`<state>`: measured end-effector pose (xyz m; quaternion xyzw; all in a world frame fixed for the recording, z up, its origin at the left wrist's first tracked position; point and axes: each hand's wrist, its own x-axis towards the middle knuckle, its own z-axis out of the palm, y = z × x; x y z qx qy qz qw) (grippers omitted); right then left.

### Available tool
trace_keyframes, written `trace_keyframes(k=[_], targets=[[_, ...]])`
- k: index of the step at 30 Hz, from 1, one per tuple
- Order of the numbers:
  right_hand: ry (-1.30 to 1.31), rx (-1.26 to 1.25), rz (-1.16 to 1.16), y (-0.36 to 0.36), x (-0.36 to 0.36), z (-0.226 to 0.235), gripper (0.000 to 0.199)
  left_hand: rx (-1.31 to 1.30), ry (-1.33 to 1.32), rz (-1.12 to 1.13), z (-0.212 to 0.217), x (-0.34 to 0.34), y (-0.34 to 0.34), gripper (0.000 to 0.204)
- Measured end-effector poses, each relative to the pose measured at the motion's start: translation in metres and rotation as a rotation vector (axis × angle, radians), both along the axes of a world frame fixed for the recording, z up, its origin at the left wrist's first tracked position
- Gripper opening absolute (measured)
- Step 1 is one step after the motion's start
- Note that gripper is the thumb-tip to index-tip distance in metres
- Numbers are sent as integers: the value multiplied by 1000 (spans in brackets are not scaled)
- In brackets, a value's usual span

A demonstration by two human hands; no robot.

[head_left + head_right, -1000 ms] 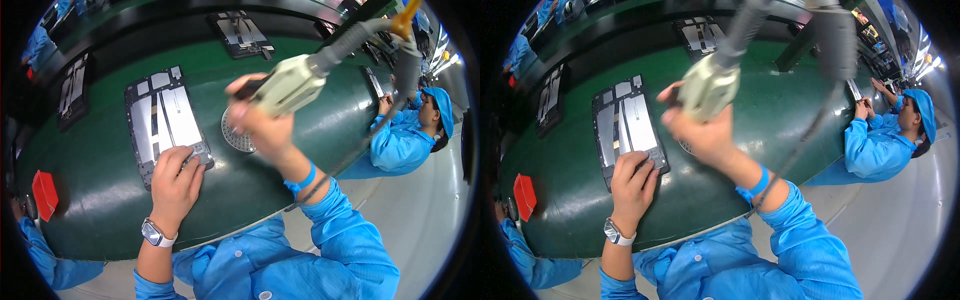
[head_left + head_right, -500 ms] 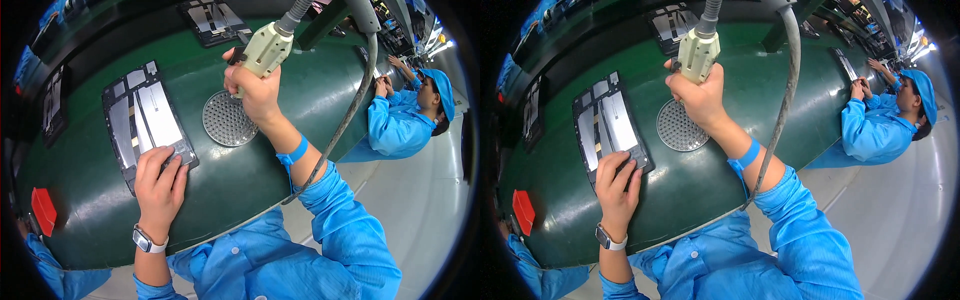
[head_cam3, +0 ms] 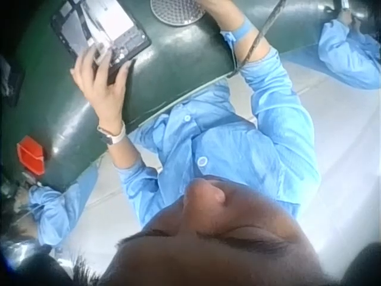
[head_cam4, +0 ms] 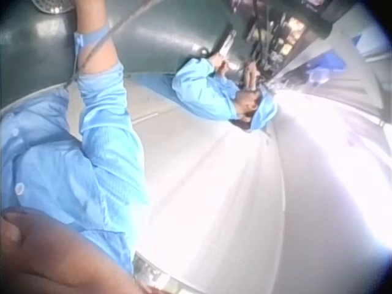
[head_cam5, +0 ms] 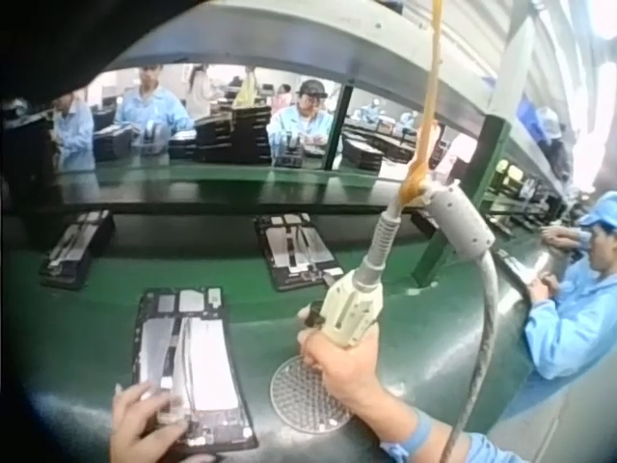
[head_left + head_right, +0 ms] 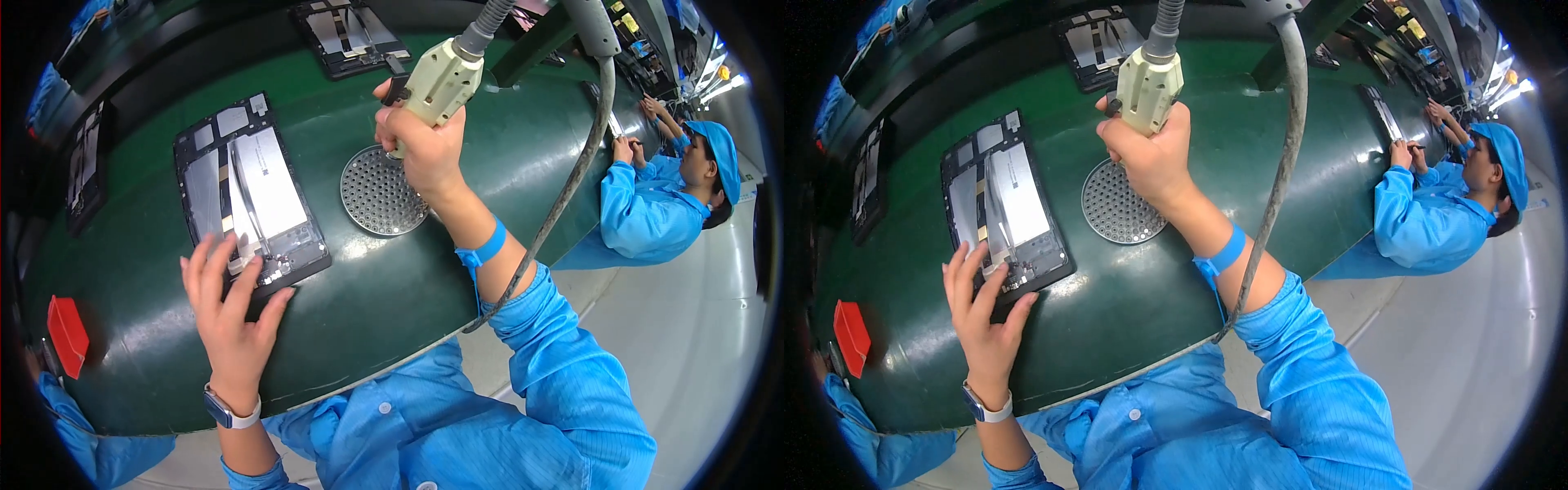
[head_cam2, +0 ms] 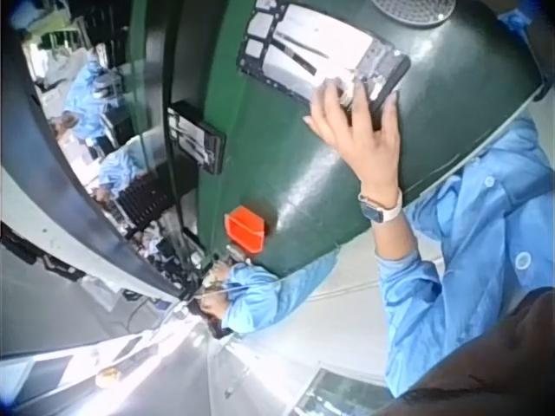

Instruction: The person assembles internal electronic components into tablet-sized screen panels by hand, securing them with screws using an electric screwdriver.

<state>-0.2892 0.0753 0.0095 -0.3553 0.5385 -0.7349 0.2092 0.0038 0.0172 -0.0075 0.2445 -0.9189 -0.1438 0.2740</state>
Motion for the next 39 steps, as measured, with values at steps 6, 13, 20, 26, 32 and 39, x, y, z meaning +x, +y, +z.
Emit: trace_keyframes(k=[6,13,20,26,32,39], targets=[[-3,28,14,-4,5,1,25,181,84,38,-10,5,-2,51],[41,-147,98,7,21,27,33,237,138,74,-16,-12,13,46],[6,-58,257,0,95,15,34,165,61,54,-16,-8,11,49],[-61,-32,230,4,78,21,35,19,-112,-87,1,-28,10,45],[-133,-82,231,9,73,15,29,61,-15,-146,-12,-28,4,37],[-29,-18,200,11,79,10,35,159,102,-150,-13,-29,3,35]])
